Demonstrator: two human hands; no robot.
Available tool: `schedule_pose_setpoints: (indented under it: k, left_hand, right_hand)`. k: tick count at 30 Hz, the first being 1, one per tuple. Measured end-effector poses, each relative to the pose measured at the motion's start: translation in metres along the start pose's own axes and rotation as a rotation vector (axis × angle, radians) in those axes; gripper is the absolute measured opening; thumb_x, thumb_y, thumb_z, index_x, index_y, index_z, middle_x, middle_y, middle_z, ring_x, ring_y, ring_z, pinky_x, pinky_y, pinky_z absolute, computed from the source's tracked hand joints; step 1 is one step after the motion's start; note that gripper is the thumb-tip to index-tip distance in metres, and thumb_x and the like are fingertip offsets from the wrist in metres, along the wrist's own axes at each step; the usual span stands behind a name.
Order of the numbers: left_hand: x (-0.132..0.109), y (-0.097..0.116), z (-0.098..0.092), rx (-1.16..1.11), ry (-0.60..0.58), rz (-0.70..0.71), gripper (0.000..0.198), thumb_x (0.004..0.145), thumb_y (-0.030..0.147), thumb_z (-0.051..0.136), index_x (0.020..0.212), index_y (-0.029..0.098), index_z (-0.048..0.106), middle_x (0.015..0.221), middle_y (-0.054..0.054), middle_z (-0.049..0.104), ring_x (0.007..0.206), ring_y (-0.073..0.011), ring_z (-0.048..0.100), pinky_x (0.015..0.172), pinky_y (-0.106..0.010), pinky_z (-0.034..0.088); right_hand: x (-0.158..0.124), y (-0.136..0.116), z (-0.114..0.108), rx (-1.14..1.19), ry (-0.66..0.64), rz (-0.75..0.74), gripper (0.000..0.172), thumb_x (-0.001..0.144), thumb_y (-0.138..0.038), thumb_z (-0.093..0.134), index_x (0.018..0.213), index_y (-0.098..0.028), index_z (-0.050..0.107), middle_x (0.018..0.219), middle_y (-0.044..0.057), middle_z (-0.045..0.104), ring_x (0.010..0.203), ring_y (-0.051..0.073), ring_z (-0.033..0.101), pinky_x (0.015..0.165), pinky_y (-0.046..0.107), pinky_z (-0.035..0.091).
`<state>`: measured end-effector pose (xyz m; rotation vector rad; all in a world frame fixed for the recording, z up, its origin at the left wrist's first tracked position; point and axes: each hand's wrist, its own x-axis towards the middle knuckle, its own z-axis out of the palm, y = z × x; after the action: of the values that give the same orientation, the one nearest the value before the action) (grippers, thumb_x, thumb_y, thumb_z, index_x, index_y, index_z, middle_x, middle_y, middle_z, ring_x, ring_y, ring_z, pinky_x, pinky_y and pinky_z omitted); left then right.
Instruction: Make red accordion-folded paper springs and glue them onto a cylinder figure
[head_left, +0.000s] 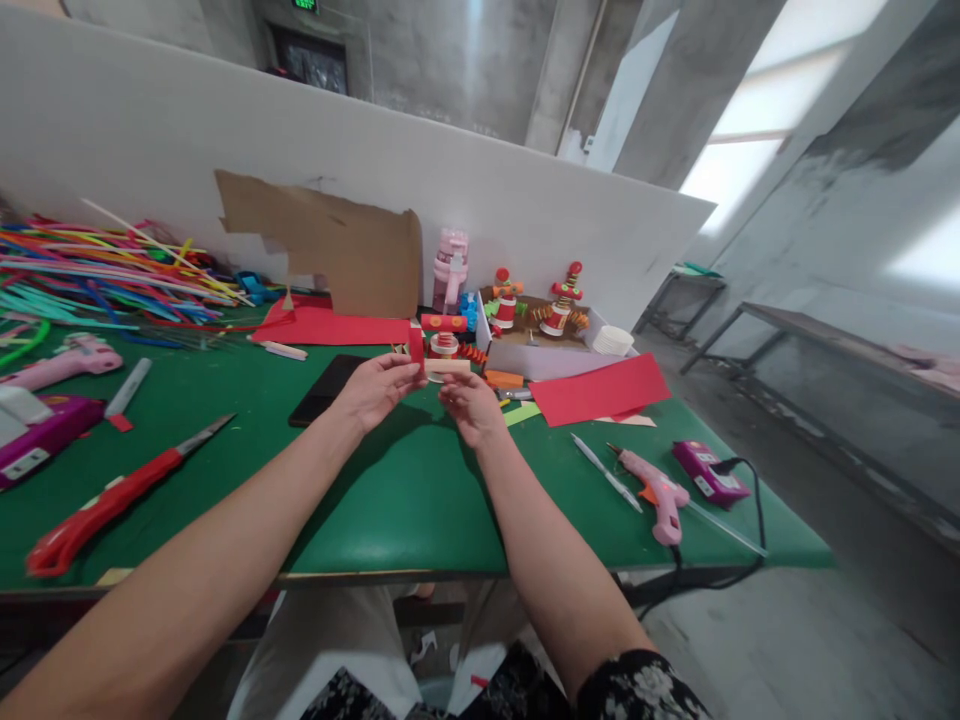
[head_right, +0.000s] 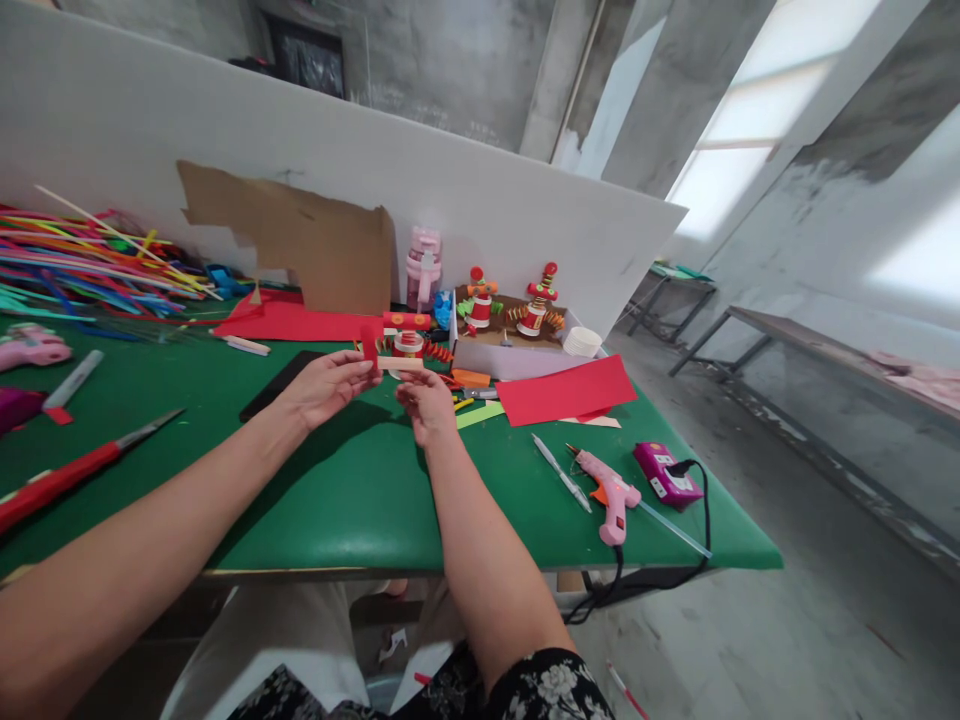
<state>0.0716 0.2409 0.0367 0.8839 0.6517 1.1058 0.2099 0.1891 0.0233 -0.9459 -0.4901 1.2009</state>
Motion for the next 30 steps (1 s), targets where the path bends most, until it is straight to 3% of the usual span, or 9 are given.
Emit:
schedule_pose_setpoints:
  k: [3, 6, 10, 16, 21, 26, 30]
  left_hand:
    - [-0.002, -0.002, 0.002, -0.04, -0.017, -0.066, 0.022, 0.06, 0.005, 0.079, 0.07, 0.015, 0.061, 0.068, -0.002, 0.071, 0.066, -0.0145, 0.068, 0.075, -0.032, 0.058]
    - [-0.003, -0.004, 0.002, -0.021, -0.044, -0.107, 0.023, 0.061, 0.006, 0.079, 0.071, 0.015, 0.06, 0.072, -0.003, 0.072, 0.068, -0.0149, 0.069, 0.077, -0.034, 0.057]
    - [-0.002, -0.007, 0.0, 0.039, -0.076, -0.092, 0.029, 0.057, 0.011, 0.084, 0.069, 0.015, 0.058, 0.068, -0.002, 0.069, 0.067, -0.015, 0.067, 0.077, -0.036, 0.056]
    - [0.003, -0.013, -0.002, 0.09, -0.052, 0.007, 0.038, 0.046, 0.02, 0.09, 0.067, 0.016, 0.058, 0.066, 0.001, 0.066, 0.066, -0.0149, 0.065, 0.068, -0.031, 0.051]
    - [0.002, -0.013, -0.002, 0.219, -0.068, 0.009, 0.043, 0.044, 0.031, 0.09, 0.071, 0.016, 0.06, 0.066, 0.001, 0.064, 0.061, -0.0117, 0.059, 0.058, -0.025, 0.041]
    - [-0.002, -0.004, 0.001, 0.332, -0.081, 0.203, 0.046, 0.049, 0.033, 0.086, 0.084, 0.019, 0.06, 0.076, 0.002, 0.066, 0.066, -0.0121, 0.057, 0.059, -0.024, 0.039]
    - [-0.004, 0.0, 0.004, 0.403, -0.075, 0.342, 0.038, 0.051, 0.035, 0.084, 0.076, 0.019, 0.059, 0.069, 0.004, 0.061, 0.067, -0.0126, 0.054, 0.067, -0.026, 0.042]
  right_hand:
    - [-0.005, 0.006, 0.005, -0.046, -0.11, -0.112, 0.018, 0.062, -0.016, 0.078, 0.074, -0.018, 0.064, 0.075, -0.002, 0.069, 0.068, 0.01, 0.062, 0.073, 0.024, 0.052]
    - [-0.006, 0.008, 0.008, -0.087, -0.065, -0.193, 0.024, 0.058, -0.027, 0.083, 0.07, -0.018, 0.063, 0.07, -0.003, 0.067, 0.066, 0.01, 0.061, 0.073, 0.025, 0.052]
    - [-0.005, 0.005, 0.007, -0.152, -0.001, -0.181, 0.031, 0.057, -0.037, 0.084, 0.071, -0.019, 0.063, 0.065, -0.003, 0.064, 0.058, 0.01, 0.057, 0.067, 0.026, 0.052]
    - [-0.01, 0.008, 0.011, -0.154, -0.029, -0.166, 0.035, 0.055, -0.039, 0.085, 0.074, -0.019, 0.063, 0.065, -0.003, 0.066, 0.055, 0.01, 0.059, 0.062, 0.025, 0.052]
    - [-0.01, 0.009, 0.011, -0.19, -0.105, -0.186, 0.031, 0.057, -0.039, 0.083, 0.075, -0.018, 0.068, 0.065, -0.002, 0.068, 0.059, 0.012, 0.063, 0.067, 0.026, 0.054]
    - [-0.006, 0.007, 0.007, -0.245, -0.085, -0.202, 0.028, 0.063, -0.041, 0.08, 0.075, -0.018, 0.07, 0.063, -0.002, 0.069, 0.062, 0.015, 0.067, 0.067, 0.027, 0.055]
    - [-0.004, 0.007, 0.005, -0.241, -0.078, -0.191, 0.026, 0.064, -0.04, 0.081, 0.073, -0.018, 0.071, 0.062, -0.001, 0.069, 0.06, 0.015, 0.067, 0.064, 0.026, 0.056]
